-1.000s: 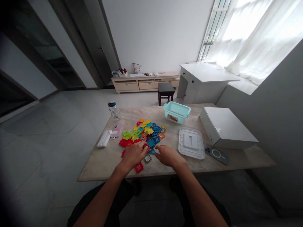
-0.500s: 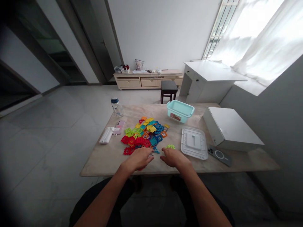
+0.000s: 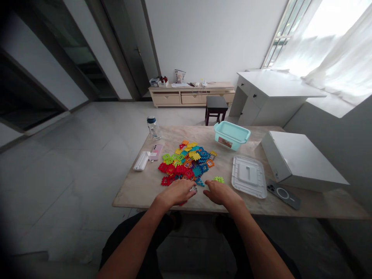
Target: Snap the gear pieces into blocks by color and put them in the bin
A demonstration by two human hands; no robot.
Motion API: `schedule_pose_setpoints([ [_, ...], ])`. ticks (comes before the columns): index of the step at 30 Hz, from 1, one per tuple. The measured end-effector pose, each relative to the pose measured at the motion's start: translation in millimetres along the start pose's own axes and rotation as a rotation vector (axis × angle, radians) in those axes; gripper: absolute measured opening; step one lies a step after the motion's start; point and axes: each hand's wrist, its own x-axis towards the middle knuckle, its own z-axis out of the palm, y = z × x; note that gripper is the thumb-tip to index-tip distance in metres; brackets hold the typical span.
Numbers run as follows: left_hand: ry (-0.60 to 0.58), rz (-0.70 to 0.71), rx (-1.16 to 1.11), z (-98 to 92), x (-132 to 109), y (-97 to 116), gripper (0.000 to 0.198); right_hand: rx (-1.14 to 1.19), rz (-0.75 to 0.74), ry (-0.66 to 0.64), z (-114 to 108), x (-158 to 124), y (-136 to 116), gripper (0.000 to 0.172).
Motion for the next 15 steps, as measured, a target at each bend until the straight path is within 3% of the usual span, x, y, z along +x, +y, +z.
schedule_pose_setpoints([
  [8,-0.039,-0.039,-0.031,7.9,12,-8,0.038,-0.019,0.0,0.03,6,-2,13,0.053],
  [15,-0.059,-0.155,-0.01,-5.9,6,-28,0.037,0.016,-0.024,0.059,6,3,21,0.056],
])
